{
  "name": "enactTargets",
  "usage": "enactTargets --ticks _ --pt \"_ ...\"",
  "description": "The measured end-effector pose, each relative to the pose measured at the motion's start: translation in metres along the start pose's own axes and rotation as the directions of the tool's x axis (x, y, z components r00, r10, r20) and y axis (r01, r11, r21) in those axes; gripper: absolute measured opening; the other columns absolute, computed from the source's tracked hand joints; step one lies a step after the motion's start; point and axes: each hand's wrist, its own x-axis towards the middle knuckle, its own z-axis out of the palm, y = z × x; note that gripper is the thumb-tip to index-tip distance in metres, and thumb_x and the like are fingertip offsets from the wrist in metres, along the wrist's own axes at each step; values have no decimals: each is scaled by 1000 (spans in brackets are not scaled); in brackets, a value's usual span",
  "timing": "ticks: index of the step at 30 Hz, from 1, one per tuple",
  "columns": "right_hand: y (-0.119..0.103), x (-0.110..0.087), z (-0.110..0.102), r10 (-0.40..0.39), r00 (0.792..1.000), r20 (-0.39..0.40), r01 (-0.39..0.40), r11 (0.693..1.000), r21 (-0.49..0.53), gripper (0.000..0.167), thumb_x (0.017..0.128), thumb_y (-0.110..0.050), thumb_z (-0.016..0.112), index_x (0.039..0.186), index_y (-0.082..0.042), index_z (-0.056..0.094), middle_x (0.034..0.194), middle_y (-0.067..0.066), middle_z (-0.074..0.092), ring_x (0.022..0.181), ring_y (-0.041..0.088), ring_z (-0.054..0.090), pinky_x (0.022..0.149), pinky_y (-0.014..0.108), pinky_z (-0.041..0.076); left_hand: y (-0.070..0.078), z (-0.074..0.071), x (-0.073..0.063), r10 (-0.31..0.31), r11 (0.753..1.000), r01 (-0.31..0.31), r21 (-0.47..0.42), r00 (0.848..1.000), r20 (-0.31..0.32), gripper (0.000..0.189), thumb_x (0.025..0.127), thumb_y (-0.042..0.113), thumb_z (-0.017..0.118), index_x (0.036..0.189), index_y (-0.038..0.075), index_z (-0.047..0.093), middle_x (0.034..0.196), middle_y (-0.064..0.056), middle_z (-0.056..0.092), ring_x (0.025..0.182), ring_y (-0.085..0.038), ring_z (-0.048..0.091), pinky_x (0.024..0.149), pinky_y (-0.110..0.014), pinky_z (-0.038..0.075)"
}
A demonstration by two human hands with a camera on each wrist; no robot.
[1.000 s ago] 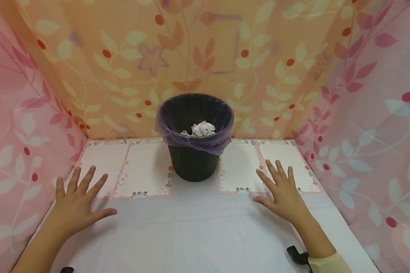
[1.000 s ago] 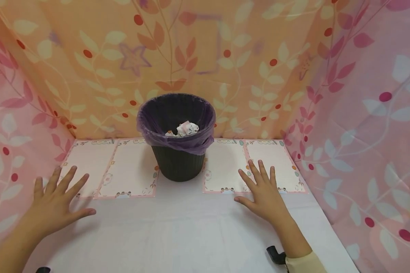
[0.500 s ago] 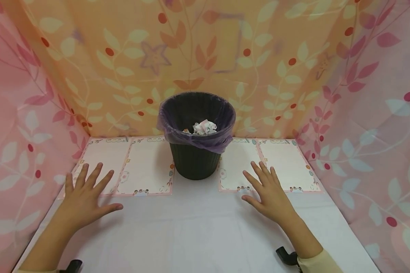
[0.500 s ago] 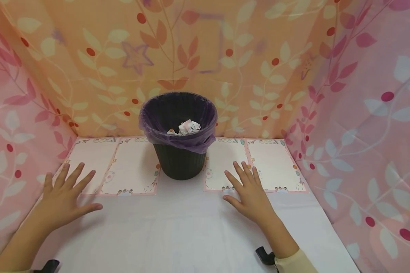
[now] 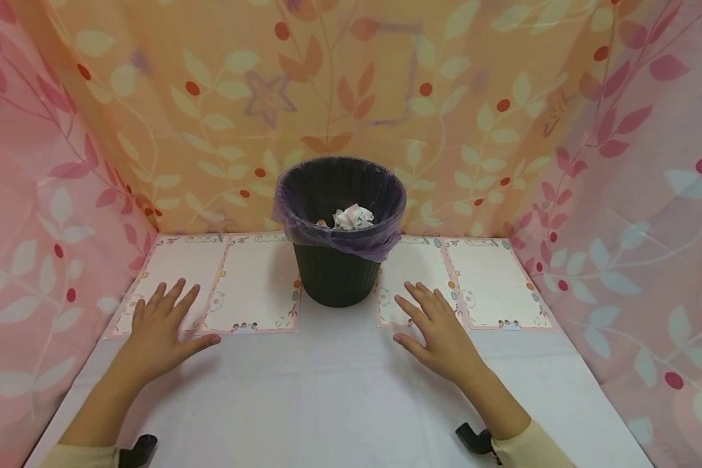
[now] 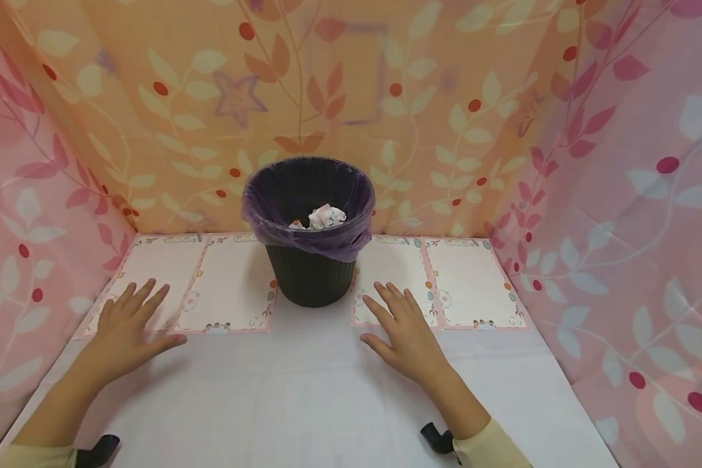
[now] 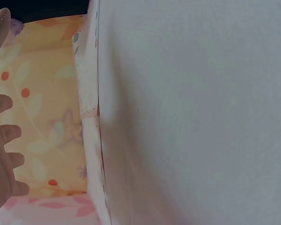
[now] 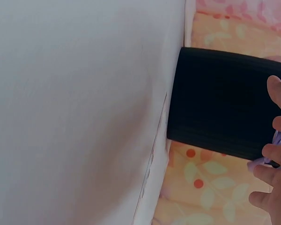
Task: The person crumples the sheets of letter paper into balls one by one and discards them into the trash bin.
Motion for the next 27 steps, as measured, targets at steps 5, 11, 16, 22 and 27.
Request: enactTargets --ticks 5,11,16,22,27 --pt "-9 7 7 -3 1000 -4 3 998 63 73 94 -47 71 156 -21 44 164 4 36 152 31 32 126 55 20 1 6 6 -35 998 35 -46 999 17 111 81 66 76 163 12 25 167 -24 20 154 -51 4 116 -76 -8" --pt "-17 13 19 -34 999 -25 37 993 115 71 93 -45 73 153 -18 49 159 7 43 147 32 40 122 57 28 1 12 17 -74 993 78 -84 996 43 113 81 66 76 162 7 25 165 -27 22 150 -55 12 112 -81 6" --pt "-27 19 27 -43 999 -21 46 986 159 70 93 -44 74 152 -17 50 156 7 47 145 30 43 120 57 33 2 19 27 -98 990 106 -95 991 87 113 82 67 74 161 2 26 163 -30 24 148 -58 16 111 -80 12" --pt "-41 29 35 -50 999 -15 52 974 220 69 92 -43 76 151 -17 51 154 7 50 143 29 45 117 54 38 -1 31 37 -92 991 102 -84 990 106 114 80 66 76 159 0 28 161 -31 28 146 -59 20 112 -78 17" --pt "-53 39 44 -39 999 34 29 966 257 66 95 -46 71 152 -21 49 156 4 48 145 25 44 116 51 41 -2 37 41 -82 988 97 -124 989 119 113 78 60 81 156 -4 32 159 -33 31 145 -59 23 112 -77 19"
